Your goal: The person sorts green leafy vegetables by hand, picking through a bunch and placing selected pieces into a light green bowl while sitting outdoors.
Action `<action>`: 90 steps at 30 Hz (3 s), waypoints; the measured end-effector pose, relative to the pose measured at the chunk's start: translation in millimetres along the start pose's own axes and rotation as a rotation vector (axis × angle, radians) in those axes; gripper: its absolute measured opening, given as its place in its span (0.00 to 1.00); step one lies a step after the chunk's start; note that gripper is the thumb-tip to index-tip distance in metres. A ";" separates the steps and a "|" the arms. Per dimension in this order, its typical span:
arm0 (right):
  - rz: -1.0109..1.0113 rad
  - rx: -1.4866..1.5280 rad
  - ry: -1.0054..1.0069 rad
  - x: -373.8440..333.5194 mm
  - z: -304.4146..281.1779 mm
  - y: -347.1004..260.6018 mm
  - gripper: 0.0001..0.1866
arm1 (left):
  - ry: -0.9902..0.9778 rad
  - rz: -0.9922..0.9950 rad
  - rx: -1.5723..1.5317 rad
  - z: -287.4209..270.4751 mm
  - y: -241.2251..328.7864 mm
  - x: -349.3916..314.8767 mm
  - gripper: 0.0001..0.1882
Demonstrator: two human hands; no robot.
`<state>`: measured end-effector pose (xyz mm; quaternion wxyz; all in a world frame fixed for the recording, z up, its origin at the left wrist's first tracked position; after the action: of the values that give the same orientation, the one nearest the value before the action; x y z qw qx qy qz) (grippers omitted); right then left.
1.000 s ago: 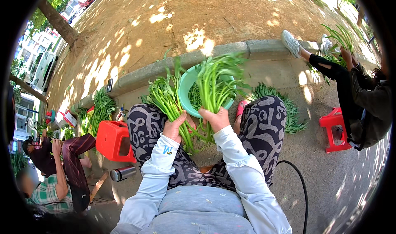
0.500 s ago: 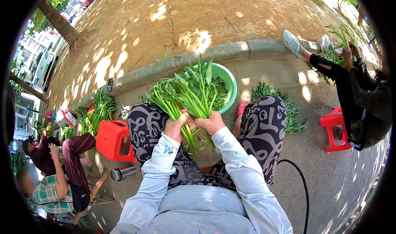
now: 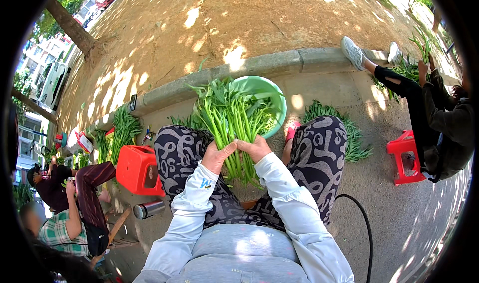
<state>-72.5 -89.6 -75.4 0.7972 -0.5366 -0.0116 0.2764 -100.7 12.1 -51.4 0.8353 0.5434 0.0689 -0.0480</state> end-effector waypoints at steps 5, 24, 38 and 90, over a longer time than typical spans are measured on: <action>0.081 -0.129 0.034 -1.1 -5.0 0.8 0.17 | -0.016 -0.109 -0.087 4.5 -2.3 -5.0 0.18; 0.121 -0.068 0.079 -7.1 -3.5 -6.0 0.18 | 0.041 -0.012 0.047 -8.6 1.0 0.5 0.17; -0.188 0.226 0.538 -17.6 -59.1 -40.1 0.06 | 0.405 0.015 -0.125 -54.8 -4.0 -6.2 0.10; -0.144 0.028 0.099 0.8 -1.3 -18.4 0.20 | 0.005 -0.189 -0.194 1.0 -17.7 -2.4 0.15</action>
<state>-63.5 -95.3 -60.3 0.8221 -0.5361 -0.0068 0.1917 -105.8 4.1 -66.5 0.8755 0.4512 0.1264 -0.1183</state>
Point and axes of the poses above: each hand's wrist, its own x-axis towards the middle knuckle, its own z-axis out of the palm, y = z × x, the point moved 10 cm from there along x, towards the middle knuckle, and after that the axes turned 6 degrees about -x, right-handed, at the moved point
